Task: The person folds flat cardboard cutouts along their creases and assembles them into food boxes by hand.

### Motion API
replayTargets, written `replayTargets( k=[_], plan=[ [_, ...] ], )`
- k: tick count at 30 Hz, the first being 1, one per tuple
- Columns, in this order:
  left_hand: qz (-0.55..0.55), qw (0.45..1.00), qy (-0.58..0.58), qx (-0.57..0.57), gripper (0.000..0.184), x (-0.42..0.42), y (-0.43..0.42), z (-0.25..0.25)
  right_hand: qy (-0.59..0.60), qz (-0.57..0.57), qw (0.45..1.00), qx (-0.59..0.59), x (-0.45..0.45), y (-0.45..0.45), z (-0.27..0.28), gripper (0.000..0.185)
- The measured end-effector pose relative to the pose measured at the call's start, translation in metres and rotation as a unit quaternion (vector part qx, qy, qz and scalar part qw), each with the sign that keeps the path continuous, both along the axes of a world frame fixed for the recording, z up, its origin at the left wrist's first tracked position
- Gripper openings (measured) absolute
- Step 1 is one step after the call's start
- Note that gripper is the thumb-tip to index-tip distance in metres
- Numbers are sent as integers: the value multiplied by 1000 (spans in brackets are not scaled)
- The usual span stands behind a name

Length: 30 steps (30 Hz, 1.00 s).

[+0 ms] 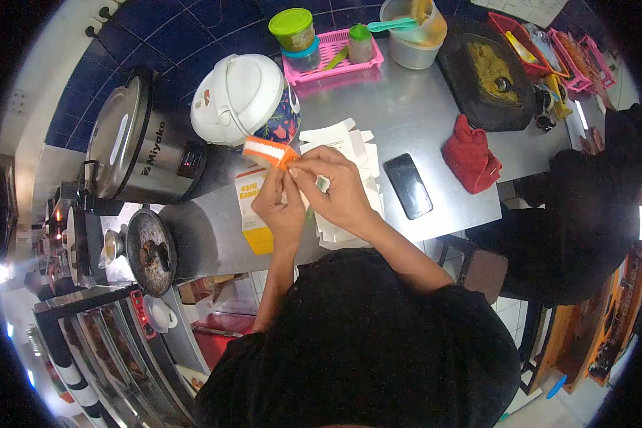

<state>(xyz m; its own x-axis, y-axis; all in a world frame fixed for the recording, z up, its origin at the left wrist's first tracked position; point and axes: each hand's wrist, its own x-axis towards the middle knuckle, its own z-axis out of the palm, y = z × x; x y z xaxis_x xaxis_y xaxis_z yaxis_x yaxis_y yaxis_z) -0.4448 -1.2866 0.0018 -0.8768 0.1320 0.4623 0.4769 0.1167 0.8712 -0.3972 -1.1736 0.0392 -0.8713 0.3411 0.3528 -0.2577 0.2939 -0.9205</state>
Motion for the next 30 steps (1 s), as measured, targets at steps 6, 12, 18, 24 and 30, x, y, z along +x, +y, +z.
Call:
replayTargets(
  k=[6,12,18,24,30],
  plan=[
    [-161,918,-240,272,18,4,-48,17,43,-80,995,-46,-10,9,-9,29],
    [-192,867,-344,305,22,11,-80,29,-123,203,956,-175,-12,8,-10,27],
    [-101,969,-226,-22,26,40,-103,23,-161,221,932,-237,5,-28,-11,31],
    [-142,938,-314,43,28,50,-137,-7,-211,402,828,-329,4,-41,-13,41],
    [4,968,-217,126,77,77,-154,-57,-193,249,797,-515,-37,-66,-37,37]
  ],
)
